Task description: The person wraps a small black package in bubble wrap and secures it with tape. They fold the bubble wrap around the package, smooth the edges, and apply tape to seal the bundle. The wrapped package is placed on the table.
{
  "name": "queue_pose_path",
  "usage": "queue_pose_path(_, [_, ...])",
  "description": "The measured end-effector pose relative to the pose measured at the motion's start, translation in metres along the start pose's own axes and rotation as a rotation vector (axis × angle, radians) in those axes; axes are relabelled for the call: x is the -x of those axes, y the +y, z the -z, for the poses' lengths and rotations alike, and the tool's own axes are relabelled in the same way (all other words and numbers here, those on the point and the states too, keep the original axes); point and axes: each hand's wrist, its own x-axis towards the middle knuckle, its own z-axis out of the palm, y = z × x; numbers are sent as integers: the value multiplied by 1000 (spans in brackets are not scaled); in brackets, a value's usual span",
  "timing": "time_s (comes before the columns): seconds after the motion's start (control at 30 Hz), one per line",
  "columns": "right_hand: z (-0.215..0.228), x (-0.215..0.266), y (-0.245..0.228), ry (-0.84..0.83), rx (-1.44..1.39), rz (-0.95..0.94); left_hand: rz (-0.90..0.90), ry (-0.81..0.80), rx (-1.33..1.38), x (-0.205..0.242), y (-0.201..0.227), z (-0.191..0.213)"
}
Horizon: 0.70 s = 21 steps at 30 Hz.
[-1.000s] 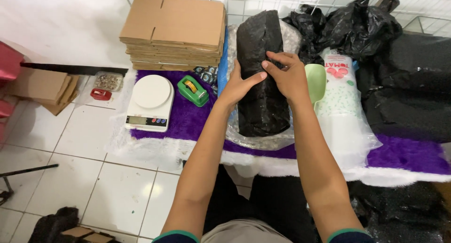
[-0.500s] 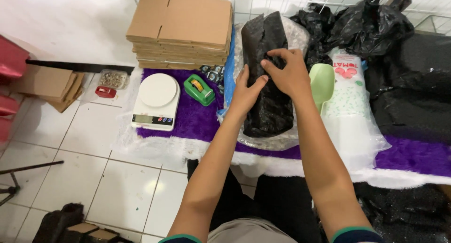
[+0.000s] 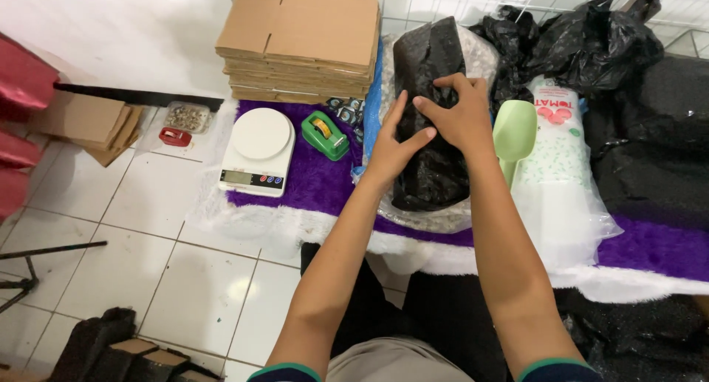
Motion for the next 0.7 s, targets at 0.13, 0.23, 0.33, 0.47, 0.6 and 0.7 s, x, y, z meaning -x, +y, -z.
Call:
queue_pose_path(0.13, [-3,6,1,12,-24,-26,-142,95,153,2,-35,29])
queue_pose_path(0.23, [-6,10,-1,74,-46,50,-399,452,-479,10,-41,71])
queue_pose_path(0.33, [-7,13,-5,100,-66,77,-162,650,-900,23,-39,98])
queue_pose_path(0.47, [-8,17,-6,127,-61,103,207,578,-923,23,-49,108])
queue_pose_path(0.6, [-7,18,-1,131,-87,111,263,551,-736,13,-69,116])
queue_pose_path(0.7, [-8,17,3,148,-84,120,261,582,-495,6,-76,116])
